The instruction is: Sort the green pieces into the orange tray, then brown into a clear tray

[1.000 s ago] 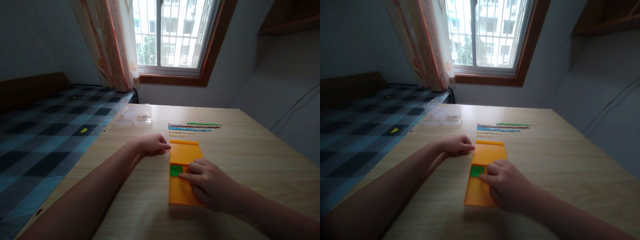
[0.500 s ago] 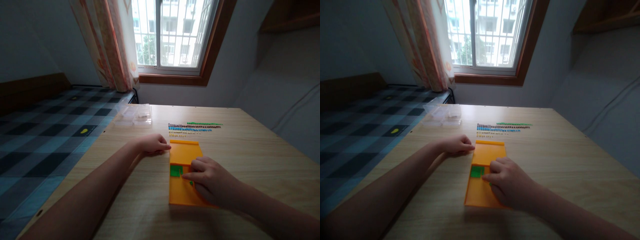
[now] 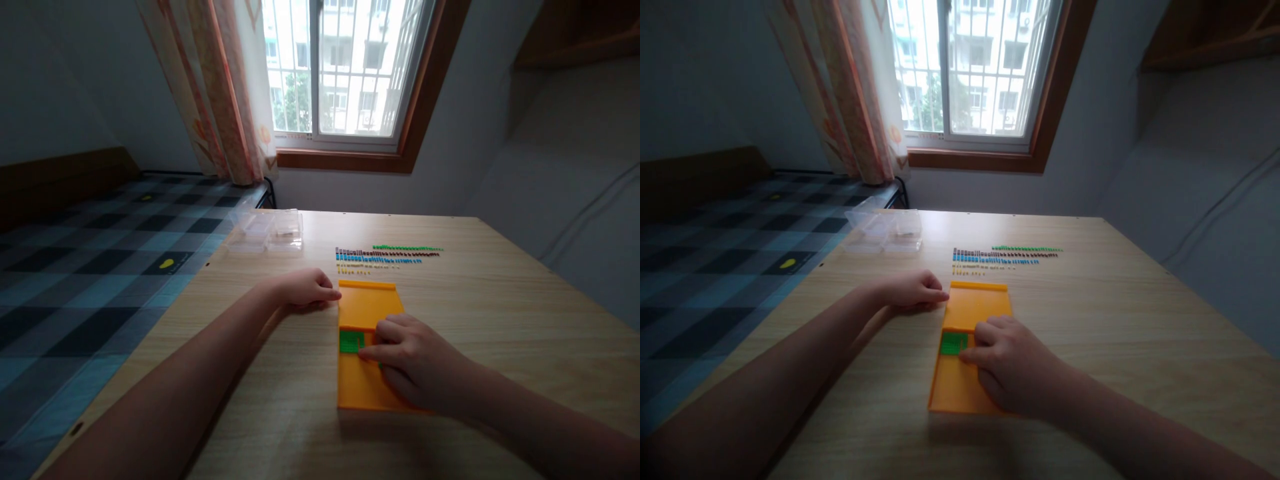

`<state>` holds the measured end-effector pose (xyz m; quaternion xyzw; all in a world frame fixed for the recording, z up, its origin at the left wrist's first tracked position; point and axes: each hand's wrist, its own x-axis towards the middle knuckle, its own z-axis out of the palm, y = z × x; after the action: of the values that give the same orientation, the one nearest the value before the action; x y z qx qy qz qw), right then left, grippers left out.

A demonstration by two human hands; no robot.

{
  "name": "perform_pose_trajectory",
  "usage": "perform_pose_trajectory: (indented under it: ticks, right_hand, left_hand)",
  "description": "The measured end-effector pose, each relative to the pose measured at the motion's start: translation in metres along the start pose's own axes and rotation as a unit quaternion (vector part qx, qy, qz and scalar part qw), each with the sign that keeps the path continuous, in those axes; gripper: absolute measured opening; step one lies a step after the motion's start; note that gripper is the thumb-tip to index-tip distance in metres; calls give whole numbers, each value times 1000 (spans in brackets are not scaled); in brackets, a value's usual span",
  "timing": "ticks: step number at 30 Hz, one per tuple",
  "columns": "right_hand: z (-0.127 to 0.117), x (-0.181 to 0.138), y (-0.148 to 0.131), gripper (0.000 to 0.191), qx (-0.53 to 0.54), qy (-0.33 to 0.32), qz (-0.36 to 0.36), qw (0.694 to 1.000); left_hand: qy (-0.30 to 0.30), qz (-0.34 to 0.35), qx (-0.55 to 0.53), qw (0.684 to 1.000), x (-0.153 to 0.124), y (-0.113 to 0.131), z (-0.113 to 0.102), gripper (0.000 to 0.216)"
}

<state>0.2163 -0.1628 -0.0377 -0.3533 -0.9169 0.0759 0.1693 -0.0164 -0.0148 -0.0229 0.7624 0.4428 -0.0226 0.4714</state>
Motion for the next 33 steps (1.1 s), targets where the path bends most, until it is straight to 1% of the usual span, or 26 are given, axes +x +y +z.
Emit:
perform_pose_trajectory:
  ticks: [5, 13, 18, 24, 29, 33]
  right_hand:
    - [0, -3, 3, 35, 3, 16, 0, 1000]
    - [1, -3, 7, 30, 8, 24, 33, 999]
    - [3, -3, 7, 34, 6, 31, 25, 999]
    - [5, -1, 5, 41, -9, 18, 18, 1000]
    - [5, -1, 5, 41, -8, 20, 10, 1000]
    - [4, -3, 4, 35, 4, 20, 3, 1000]
  left_hand:
    - [0, 1, -1, 1000, 0, -1, 1, 53]
    - [1, -8, -4, 1000, -1, -2, 2, 54]
    - [-7, -3, -13, 1000, -1, -1, 2, 56]
    - [-8, 1, -11, 1000, -2, 0, 2, 57]
    - [-3, -3, 3, 1000, -2, 1, 1, 55]
    - [-5, -8, 1, 1000, -2, 1, 1, 54]
